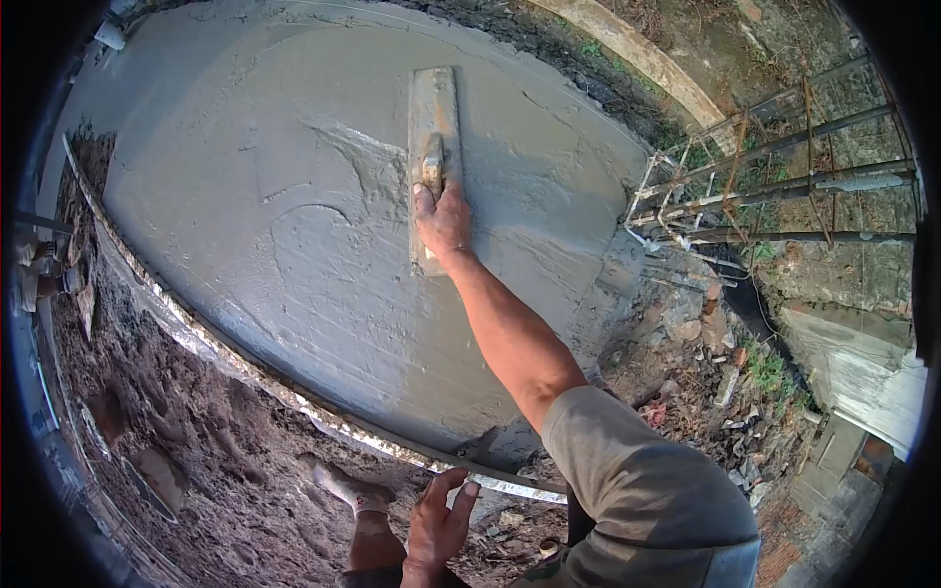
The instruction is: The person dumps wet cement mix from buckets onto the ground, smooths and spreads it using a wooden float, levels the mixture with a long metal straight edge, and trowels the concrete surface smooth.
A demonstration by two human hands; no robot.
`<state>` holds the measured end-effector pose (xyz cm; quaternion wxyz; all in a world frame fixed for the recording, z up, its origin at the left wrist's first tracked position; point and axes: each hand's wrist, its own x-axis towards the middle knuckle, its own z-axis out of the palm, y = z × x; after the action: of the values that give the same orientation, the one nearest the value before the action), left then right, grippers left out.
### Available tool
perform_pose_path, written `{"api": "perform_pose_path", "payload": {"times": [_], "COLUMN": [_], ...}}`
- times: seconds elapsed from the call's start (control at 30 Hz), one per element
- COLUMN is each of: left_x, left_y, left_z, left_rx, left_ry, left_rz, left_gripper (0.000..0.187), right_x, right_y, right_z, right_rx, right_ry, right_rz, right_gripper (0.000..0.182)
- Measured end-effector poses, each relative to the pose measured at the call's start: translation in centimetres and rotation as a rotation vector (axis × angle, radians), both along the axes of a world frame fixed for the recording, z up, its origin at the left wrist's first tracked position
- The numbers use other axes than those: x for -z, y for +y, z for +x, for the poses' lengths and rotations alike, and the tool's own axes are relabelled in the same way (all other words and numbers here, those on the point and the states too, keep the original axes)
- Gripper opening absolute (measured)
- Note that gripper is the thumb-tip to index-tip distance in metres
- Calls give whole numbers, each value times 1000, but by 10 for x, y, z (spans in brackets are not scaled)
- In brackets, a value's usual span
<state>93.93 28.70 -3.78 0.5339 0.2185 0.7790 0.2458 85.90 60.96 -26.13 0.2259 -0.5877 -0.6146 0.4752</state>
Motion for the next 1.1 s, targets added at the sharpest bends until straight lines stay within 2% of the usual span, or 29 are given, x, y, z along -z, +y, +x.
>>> {"api": "perform_pose_path", "payload": {"times": [0.13, 0.17, 0.27, 0.37, 0.47, 0.63, 0.73, 0.77, 0.87, 0.97, 1.1], "left_x": [3, 3, 8, 10, 15, 22, 23, 23, 15, 16, 18], "left_y": [4, 5, 5, 9, 9, 10, 9, 8, 13, 9, 7], "left_z": [5, 6, 8, 11, 13, 12, 10, 10, 6, 5, 12], "left_rx": [0, -4, 10, 12, 14, 6, -4, -3, 23, -4, 9], "left_ry": [-29, -38, -42, -50, -37, -16, -9, -13, -3, -21, -28], "left_rz": [-18, -23, -16, -25, -50, -35, -20, -18, -20, -6, 16], "left_gripper": [32, 32, 32, 32, 33, 31, 31, 30, 30, 29, 29], "right_x": [37, 52, 37, 35, 27, -1, 15, 20, 32, 17, 19], "right_y": [10, 16, 24, 23, 13, -26, -29, -27, -21, -16, -32], "right_z": [71, 96, 149, 197, 222, 237, 248, 252, 250, 240, 229], "right_rx": [232, 245, 388, 506, 550, 492, 601, 567, 636, 531, 277], "right_ry": [-118, -53, 251, 477, 488, 527, 580, 513, 529, 394, 326], "right_rz": [401, 284, 26, -75, -80, -86, -123, -125, -154, -176, -231], "right_gripper": [43, 38, 26, 31, 29, 30, 29, 33, 38, 38, 32]}}
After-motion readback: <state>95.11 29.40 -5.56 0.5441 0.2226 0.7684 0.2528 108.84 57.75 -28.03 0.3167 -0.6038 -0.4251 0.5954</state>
